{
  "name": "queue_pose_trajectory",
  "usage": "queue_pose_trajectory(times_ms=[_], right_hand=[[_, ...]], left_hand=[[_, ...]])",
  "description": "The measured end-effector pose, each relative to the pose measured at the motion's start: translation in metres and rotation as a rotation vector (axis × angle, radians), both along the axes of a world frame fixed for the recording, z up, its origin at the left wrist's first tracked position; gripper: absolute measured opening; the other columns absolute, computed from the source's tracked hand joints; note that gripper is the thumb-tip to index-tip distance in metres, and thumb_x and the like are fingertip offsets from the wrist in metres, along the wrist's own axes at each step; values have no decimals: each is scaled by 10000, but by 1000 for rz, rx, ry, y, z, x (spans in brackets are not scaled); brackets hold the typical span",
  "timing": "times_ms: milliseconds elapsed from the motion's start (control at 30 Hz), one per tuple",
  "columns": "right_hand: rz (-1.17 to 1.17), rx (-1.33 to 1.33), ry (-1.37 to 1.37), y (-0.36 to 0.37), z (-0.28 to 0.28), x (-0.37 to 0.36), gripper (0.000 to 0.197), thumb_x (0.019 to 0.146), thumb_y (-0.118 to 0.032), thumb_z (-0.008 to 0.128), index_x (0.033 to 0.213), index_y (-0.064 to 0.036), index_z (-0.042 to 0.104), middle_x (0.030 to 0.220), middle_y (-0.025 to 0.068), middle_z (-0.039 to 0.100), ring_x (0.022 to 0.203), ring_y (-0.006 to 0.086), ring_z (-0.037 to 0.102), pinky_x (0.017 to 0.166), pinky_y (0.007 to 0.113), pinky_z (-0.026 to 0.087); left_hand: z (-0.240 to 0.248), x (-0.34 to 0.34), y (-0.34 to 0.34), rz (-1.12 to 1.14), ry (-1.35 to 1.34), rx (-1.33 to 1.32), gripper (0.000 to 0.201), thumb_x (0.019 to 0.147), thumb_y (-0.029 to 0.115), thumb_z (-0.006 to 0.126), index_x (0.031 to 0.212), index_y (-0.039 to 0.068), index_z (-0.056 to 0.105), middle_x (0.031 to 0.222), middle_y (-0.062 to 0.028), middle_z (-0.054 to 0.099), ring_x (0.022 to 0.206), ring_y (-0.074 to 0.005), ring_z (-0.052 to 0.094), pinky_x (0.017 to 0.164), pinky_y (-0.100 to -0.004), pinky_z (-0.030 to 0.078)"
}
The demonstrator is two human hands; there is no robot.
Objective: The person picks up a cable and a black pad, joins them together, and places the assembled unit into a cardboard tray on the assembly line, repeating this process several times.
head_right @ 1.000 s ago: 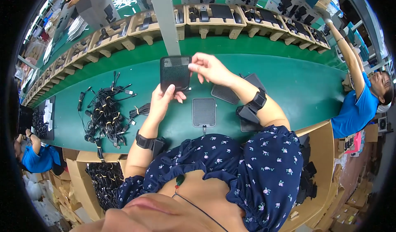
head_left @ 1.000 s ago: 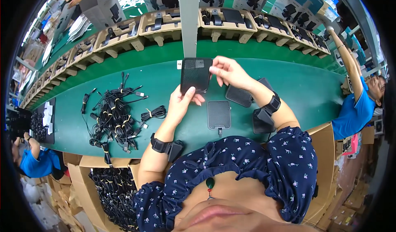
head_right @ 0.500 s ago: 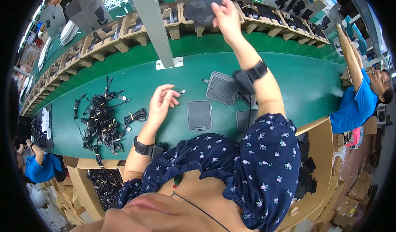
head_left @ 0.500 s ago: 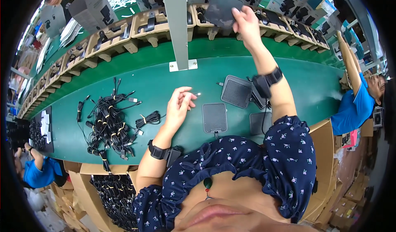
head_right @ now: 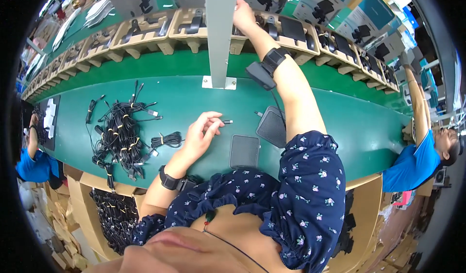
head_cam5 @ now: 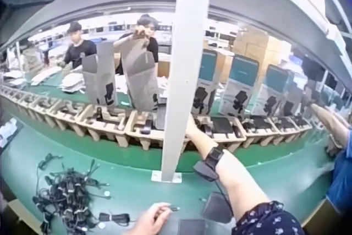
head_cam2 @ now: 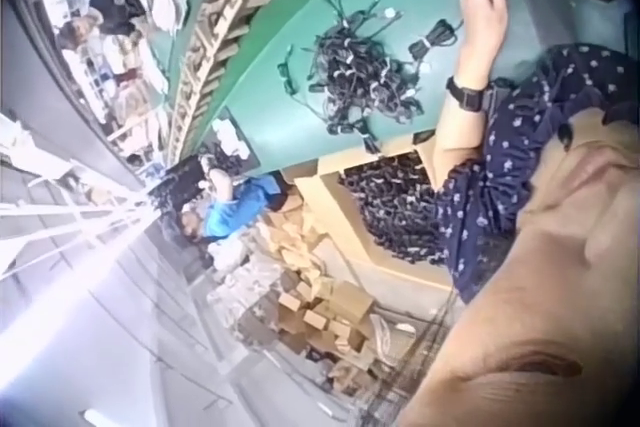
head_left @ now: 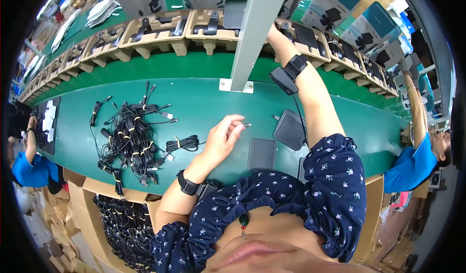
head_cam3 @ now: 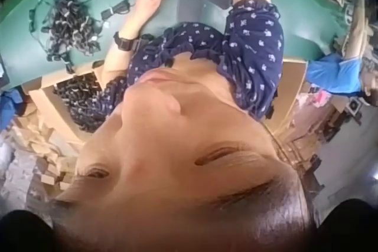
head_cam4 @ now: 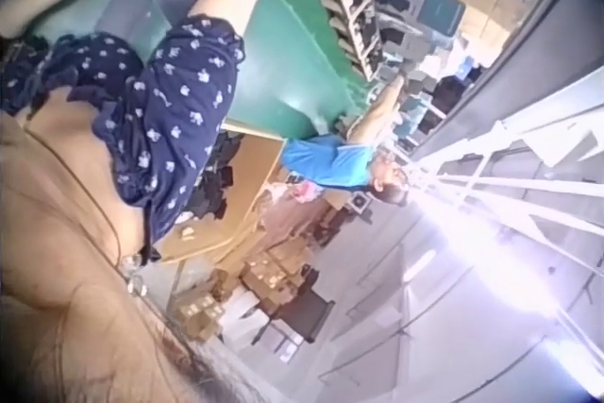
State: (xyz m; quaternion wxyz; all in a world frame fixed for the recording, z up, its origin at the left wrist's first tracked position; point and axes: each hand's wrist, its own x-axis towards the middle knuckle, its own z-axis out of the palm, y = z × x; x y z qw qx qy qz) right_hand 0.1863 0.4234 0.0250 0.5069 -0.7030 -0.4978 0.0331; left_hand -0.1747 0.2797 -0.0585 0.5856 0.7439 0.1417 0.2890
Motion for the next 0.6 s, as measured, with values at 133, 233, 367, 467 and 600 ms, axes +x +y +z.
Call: queue_pose_trajectory(times_ms=[133, 233, 367, 467, 600], right_hand=[[-68, -301, -537, -14, 3, -14, 432, 788, -345, 591, 1106, -56, 545, 1006, 175, 599, 960, 346, 577, 838, 430, 458], [-230, -178, -754, -39, -9, -23, 398, 795, -302, 581, 1103, -55, 525, 1022, 166, 544, 962, 365, 547, 832, 439, 459], [-324, 135, -651, -72, 3, -63, 294, 781, -227, 618, 1023, -81, 535, 970, 149, 516, 884, 335, 548, 729, 420, 470], [-257, 138, -436, -112, 9, -96, 167, 797, -232, 608, 883, -98, 557, 805, 76, 539, 711, 277, 559, 622, 395, 451], [-105, -22, -406, -164, -7, -139, 153, 821, -235, 557, 839, -84, 566, 820, 106, 564, 776, 299, 576, 674, 400, 460]], left_hand=[[-6, -5, 3, 62, -21, 63, 218, 862, 90, 558, 1072, 41, 532, 816, -71, 611, 649, -132, 591, 580, -255, 484], [-5, 1, 0, 47, -31, 108, 219, 858, 102, 567, 1066, 43, 537, 816, -74, 607, 649, -136, 586, 577, -260, 483], [1, 3, 3, 101, -7, 165, 214, 856, 113, 571, 1057, 43, 548, 814, -74, 604, 619, -134, 558, 563, -258, 472], [4, 2, 6, 159, -21, 185, 206, 852, 105, 573, 1053, 62, 559, 809, -59, 603, 605, -125, 543, 553, -250, 463], [11, -2, 5, 165, 121, 300, 169, 869, 79, 538, 1031, 36, 562, 857, -79, 624, 674, -157, 591, 636, -264, 482]])
